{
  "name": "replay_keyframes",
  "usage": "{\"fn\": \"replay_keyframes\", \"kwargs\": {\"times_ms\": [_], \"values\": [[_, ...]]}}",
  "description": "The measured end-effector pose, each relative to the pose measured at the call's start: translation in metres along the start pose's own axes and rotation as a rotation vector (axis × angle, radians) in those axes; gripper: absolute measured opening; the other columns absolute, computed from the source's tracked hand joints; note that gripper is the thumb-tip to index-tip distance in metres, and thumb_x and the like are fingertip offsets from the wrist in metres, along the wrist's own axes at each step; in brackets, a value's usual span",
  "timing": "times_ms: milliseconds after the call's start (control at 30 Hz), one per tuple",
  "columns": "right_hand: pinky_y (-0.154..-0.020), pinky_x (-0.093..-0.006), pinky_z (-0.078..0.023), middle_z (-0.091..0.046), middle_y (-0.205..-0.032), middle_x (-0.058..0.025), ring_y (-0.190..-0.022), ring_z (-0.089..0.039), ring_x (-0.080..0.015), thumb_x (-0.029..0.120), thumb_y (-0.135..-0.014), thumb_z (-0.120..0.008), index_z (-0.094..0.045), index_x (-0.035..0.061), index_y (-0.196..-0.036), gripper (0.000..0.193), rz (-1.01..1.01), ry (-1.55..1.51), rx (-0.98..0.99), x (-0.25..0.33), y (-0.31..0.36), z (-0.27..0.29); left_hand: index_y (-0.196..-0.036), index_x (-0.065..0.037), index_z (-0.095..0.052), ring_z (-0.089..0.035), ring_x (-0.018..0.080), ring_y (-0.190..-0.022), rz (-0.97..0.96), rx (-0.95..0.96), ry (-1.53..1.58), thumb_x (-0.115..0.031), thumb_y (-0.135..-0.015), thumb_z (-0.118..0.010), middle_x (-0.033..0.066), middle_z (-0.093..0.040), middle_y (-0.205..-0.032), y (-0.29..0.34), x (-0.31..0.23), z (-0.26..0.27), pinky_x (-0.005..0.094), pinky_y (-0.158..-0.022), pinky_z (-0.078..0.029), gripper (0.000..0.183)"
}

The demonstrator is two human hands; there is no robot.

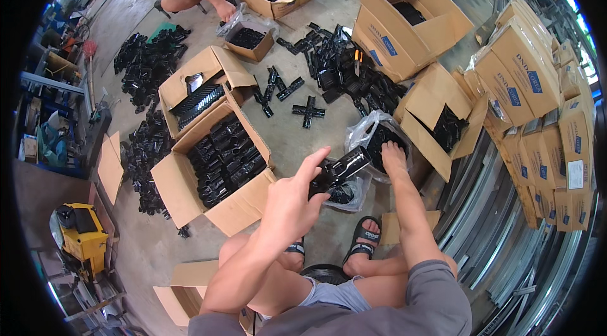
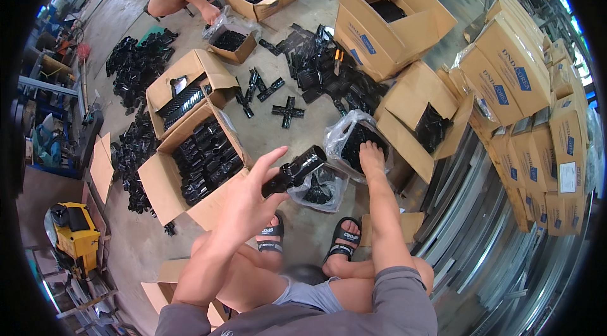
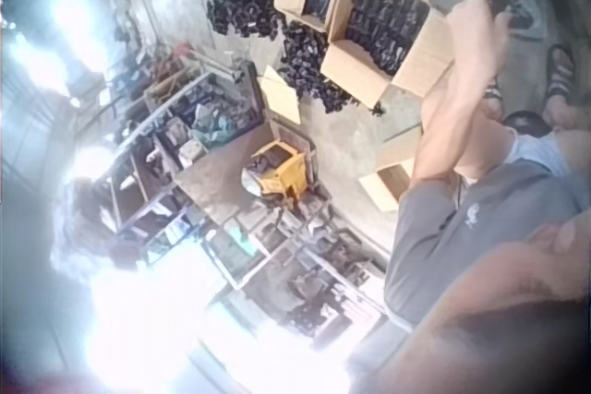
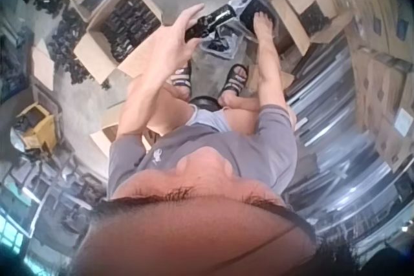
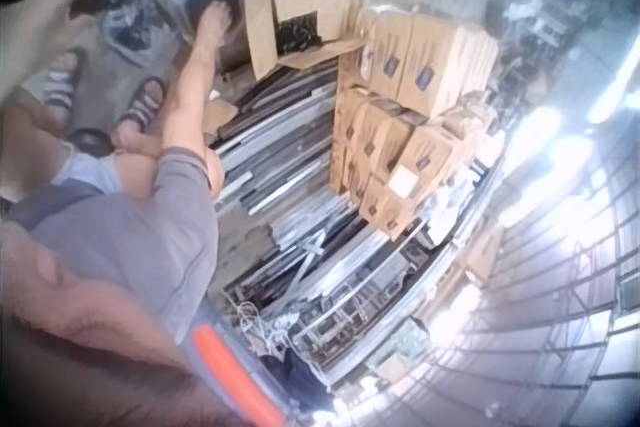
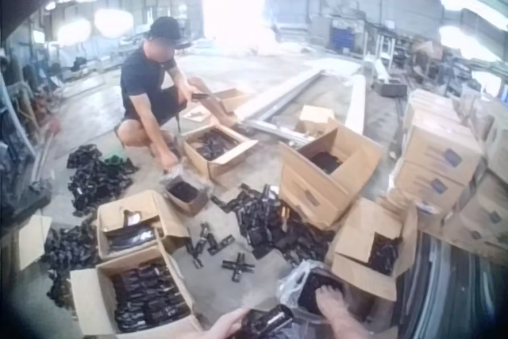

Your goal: The person sorts through several boxes of small black metal components by hand while sitting on the floor, picking up items one at a time and placing them into different boxes or bags.

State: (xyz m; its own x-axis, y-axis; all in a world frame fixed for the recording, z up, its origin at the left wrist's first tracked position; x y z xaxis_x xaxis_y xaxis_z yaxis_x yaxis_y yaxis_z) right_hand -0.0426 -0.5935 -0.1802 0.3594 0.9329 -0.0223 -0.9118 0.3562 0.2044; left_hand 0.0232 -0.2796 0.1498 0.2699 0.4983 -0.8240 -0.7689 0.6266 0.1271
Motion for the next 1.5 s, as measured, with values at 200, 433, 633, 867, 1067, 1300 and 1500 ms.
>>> {"fn": "replay_keyframes", "kwargs": {"times_ms": [200,433,633,867,1067,1300,1500], "values": [[-0.080,-0.0480,-0.054,-0.070,-0.097,-0.0187,-0.090,-0.068,-0.0394,0.017,-0.096,-0.058,-0.058,0.0033,-0.107,0.017,-0.060,-0.592,-0.085,0.006,0.008,0.068,-0.146,-0.016,-0.042,-0.069,0.0425,-0.084,-0.055,0.034,-0.148,0.002,-0.075,-0.075,0.0243,-0.071,-0.102,0.002,-0.003,-0.011,0.0471,-0.072,-0.055,0.080],[-0.074,-0.0386,-0.054,-0.071,-0.096,-0.0170,-0.082,-0.070,-0.0320,0.004,-0.094,-0.058,-0.063,0.0001,-0.106,0.013,0.203,-1.006,-0.082,0.064,0.089,0.254,-0.143,-0.009,-0.043,-0.067,0.0434,-0.077,-0.129,0.139,-0.425,0.005,-0.071,-0.067,0.0223,-0.069,-0.081,0.013,0.008,-0.037,0.0509,-0.068,-0.053,0.077],[-0.076,-0.0377,-0.054,-0.068,-0.097,-0.0133,-0.086,-0.067,-0.0302,0.004,-0.090,-0.066,-0.063,0.0014,-0.102,0.013,0.380,-0.835,-0.181,0.105,0.170,0.313,-0.144,-0.007,-0.043,-0.067,0.0414,-0.075,-0.231,0.228,-0.511,0.006,-0.069,-0.065,0.0197,-0.067,-0.075,0.031,-0.001,-0.057,0.0505,-0.065,-0.053,0.079],[-0.076,-0.0384,-0.053,-0.067,-0.094,-0.0080,-0.085,-0.062,-0.0272,0.007,-0.082,-0.071,-0.070,0.0038,-0.098,0.016,0.604,-0.507,-0.376,0.124,0.194,0.304,-0.143,-0.008,-0.043,-0.068,0.0403,-0.075,-0.311,0.211,-0.537,0.005,-0.070,-0.066,0.0181,-0.068,-0.077,0.042,-0.008,-0.063,0.0482,-0.063,-0.053,0.077],[-0.078,-0.0360,-0.052,-0.068,-0.094,-0.0058,-0.087,-0.063,-0.0244,0.005,-0.079,-0.069,-0.072,0.0044,-0.098,0.019,0.667,-0.408,-0.451,0.133,0.198,0.300,-0.140,-0.007,-0.045,-0.068,0.0396,-0.074,-0.317,0.189,-0.514,0.004,-0.069,-0.068,0.0175,-0.068,-0.076,0.041,-0.012,-0.059,0.0479,-0.063,-0.053,0.075],[-0.081,-0.0377,-0.051,-0.068,-0.094,-0.0073,-0.088,-0.063,-0.0264,0.002,-0.080,-0.067,-0.073,0.0051,-0.101,0.022,0.631,-0.468,-0.428,0.131,0.197,0.303,-0.140,-0.009,-0.045,-0.068,0.0399,-0.074,-0.322,0.176,-0.472,0.004,-0.068,-0.069,0.0176,-0.069,-0.077,0.042,-0.011,-0.052,0.0489,-0.063,-0.053,0.077],[-0.085,-0.0382,-0.053,-0.069,-0.102,-0.0122,-0.096,-0.065,-0.0286,0.008,-0.087,-0.070,-0.070,0.0022,-0.111,0.025,0.387,-0.703,-0.406,0.117,0.189,0.314,-0.139,-0.015,-0.046,-0.068,0.0418,-0.080,-0.299,0.170,-0.376,0.001,-0.070,-0.071,0.0178,-0.071,-0.082,0.043,-0.014,-0.038,0.0497,-0.072,-0.054,0.075]]}}
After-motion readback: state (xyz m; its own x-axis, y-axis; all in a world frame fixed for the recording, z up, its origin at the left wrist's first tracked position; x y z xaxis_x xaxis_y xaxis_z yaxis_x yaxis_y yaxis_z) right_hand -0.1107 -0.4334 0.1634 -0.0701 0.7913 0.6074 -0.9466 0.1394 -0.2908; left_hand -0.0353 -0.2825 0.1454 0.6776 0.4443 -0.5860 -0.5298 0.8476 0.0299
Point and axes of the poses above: each hand's wrist, its own y-axis away from the middle knuckle, its own z-axis out of the back of the hand, x = y × z, the point moved 6 cm from there along -y, towards the middle knuckle
